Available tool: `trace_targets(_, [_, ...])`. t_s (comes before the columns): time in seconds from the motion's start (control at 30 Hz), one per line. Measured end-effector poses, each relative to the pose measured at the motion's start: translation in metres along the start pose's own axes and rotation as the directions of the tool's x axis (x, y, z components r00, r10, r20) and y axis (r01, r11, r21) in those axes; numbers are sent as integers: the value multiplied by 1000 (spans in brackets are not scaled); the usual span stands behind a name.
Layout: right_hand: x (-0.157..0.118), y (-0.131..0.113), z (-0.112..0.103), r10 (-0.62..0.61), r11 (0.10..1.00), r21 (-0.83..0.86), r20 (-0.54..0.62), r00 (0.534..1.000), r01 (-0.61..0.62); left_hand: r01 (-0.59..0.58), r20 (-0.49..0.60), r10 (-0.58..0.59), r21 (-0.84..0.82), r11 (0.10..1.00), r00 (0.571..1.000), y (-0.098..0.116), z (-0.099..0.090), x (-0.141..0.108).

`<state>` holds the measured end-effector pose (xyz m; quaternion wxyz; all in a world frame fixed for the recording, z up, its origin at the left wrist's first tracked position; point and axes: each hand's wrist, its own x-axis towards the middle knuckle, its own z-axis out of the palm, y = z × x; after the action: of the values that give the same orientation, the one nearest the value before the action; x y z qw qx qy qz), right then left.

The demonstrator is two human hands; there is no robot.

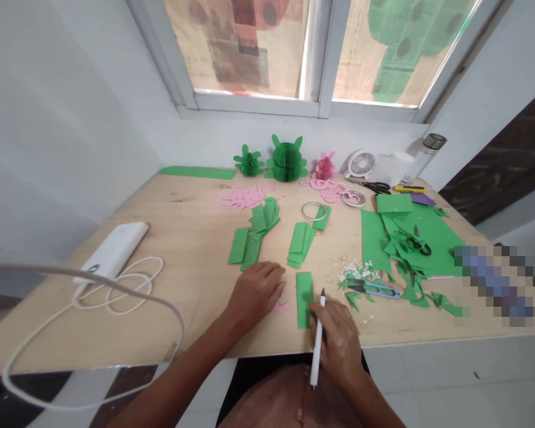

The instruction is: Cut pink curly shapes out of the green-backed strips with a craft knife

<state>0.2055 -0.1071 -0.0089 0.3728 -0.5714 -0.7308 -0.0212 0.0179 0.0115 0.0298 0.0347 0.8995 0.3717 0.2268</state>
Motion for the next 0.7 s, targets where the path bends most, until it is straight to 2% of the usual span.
trace_targets(0.17, [-1,0,0,0,1000,-2,-13,1000,0,115,10,-115,43,992,993,2,20,44])
trace_targets(0.3, [-1,-1,0,-5,1000,0,-16,1000,5,178,53,-184,93,980,982,2,31,66])
trace_targets(0.43, [-1,-1,1,0,1000,10,-17,1000,0,238,89,-250,128,963,964,3,36,74])
trace_targets(0.7, [-1,-1,2,-6,1000,-13,-19,1000,6,317,123,-331,124,940,935,0,37,74])
